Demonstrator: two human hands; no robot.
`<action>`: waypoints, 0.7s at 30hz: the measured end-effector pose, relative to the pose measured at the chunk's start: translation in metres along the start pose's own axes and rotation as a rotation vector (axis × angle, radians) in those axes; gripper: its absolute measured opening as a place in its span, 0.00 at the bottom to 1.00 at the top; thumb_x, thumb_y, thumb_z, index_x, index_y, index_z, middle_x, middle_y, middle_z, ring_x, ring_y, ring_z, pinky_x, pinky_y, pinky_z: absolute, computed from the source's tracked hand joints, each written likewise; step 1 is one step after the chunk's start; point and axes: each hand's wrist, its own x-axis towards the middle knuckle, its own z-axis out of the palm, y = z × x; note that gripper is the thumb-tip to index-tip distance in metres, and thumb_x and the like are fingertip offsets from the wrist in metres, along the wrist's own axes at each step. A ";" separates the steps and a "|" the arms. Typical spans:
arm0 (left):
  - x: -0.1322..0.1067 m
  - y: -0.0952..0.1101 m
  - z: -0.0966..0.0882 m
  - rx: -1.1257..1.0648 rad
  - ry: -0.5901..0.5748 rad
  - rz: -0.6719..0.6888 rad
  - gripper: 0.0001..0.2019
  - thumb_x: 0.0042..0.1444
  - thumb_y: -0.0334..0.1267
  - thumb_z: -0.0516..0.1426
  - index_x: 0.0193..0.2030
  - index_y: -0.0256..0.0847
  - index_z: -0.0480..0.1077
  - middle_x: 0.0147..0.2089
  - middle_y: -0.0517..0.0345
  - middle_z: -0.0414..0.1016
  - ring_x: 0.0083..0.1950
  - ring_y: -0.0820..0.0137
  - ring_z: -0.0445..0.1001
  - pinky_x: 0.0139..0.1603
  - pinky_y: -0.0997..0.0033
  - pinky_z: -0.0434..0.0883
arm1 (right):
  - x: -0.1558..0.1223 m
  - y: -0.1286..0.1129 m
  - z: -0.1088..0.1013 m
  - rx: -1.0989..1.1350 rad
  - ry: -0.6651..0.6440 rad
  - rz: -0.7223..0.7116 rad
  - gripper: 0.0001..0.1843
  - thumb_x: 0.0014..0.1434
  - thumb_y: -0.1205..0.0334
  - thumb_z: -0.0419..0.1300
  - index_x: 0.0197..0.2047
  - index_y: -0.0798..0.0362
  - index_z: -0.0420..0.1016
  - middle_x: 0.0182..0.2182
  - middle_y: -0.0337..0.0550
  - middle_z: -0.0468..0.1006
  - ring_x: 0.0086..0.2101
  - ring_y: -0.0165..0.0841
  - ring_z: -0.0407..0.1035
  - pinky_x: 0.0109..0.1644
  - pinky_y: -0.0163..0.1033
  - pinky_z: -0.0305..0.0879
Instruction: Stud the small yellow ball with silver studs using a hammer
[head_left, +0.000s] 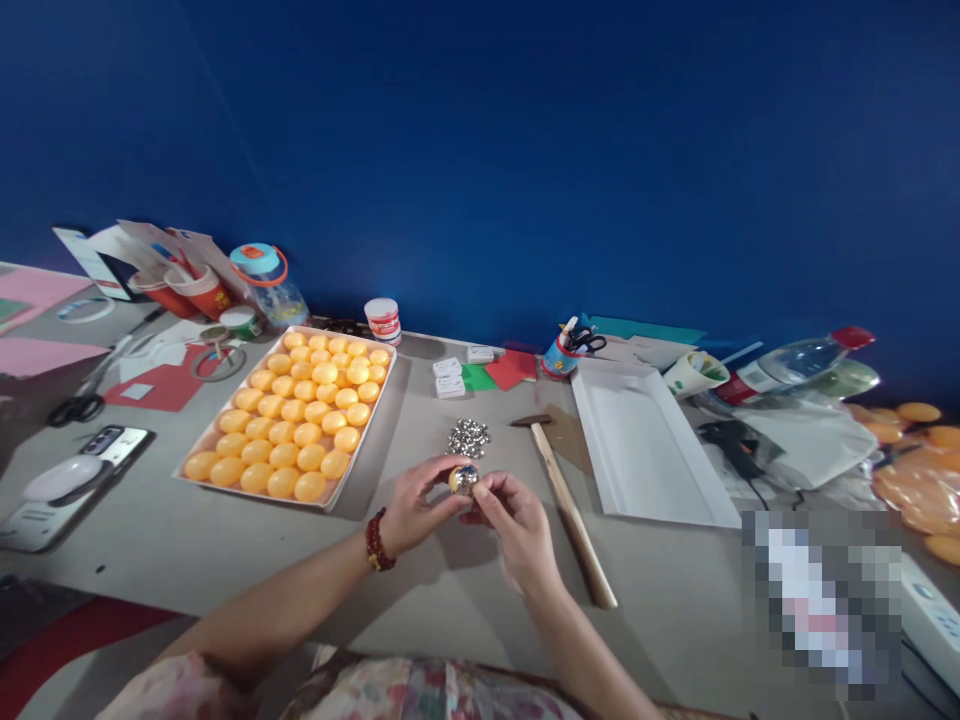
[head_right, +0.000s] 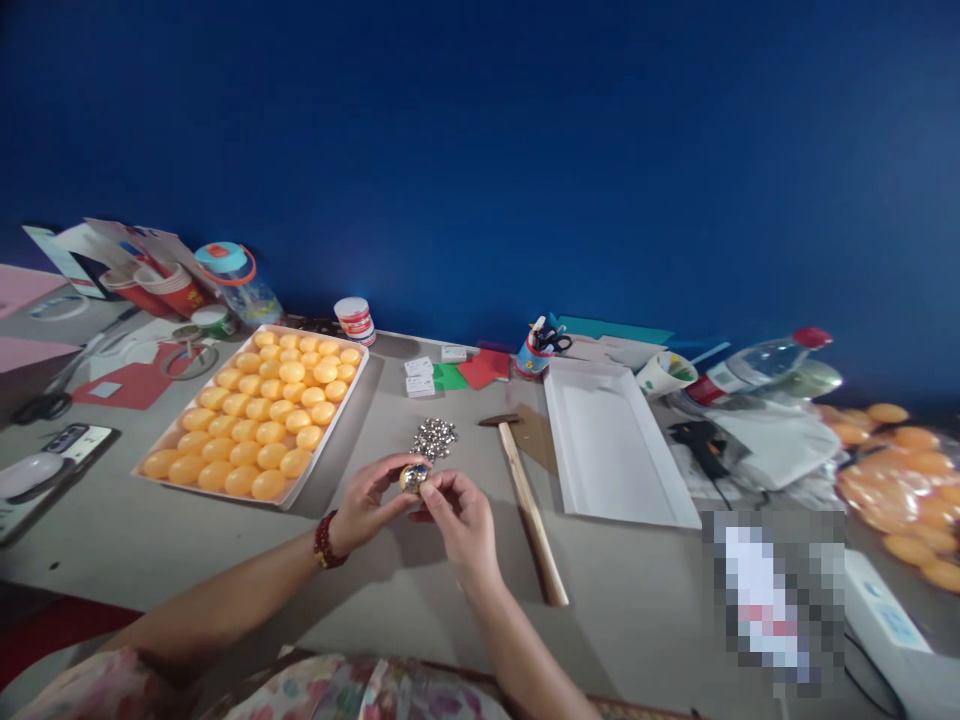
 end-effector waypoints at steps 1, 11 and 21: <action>0.000 0.000 0.001 -0.029 0.000 0.003 0.19 0.57 0.37 0.63 0.56 0.41 0.70 0.53 0.46 0.77 0.53 0.60 0.77 0.56 0.60 0.73 | -0.001 -0.001 0.000 -0.007 0.009 -0.009 0.15 0.55 0.51 0.68 0.34 0.54 0.74 0.30 0.38 0.76 0.29 0.30 0.72 0.36 0.37 0.75; 0.001 -0.001 0.001 -0.257 0.009 -0.032 0.19 0.59 0.36 0.61 0.58 0.42 0.68 0.56 0.45 0.75 0.52 0.62 0.76 0.54 0.63 0.73 | 0.008 -0.026 -0.047 -0.664 0.118 -0.268 0.17 0.63 0.49 0.57 0.48 0.52 0.70 0.37 0.47 0.78 0.36 0.38 0.74 0.39 0.42 0.73; 0.006 0.001 0.004 -0.383 0.073 -0.127 0.18 0.59 0.38 0.61 0.56 0.41 0.70 0.56 0.45 0.74 0.51 0.63 0.74 0.49 0.64 0.76 | 0.021 -0.007 -0.120 -1.672 0.250 -0.431 0.17 0.64 0.64 0.49 0.55 0.53 0.66 0.42 0.53 0.76 0.40 0.45 0.72 0.45 0.49 0.69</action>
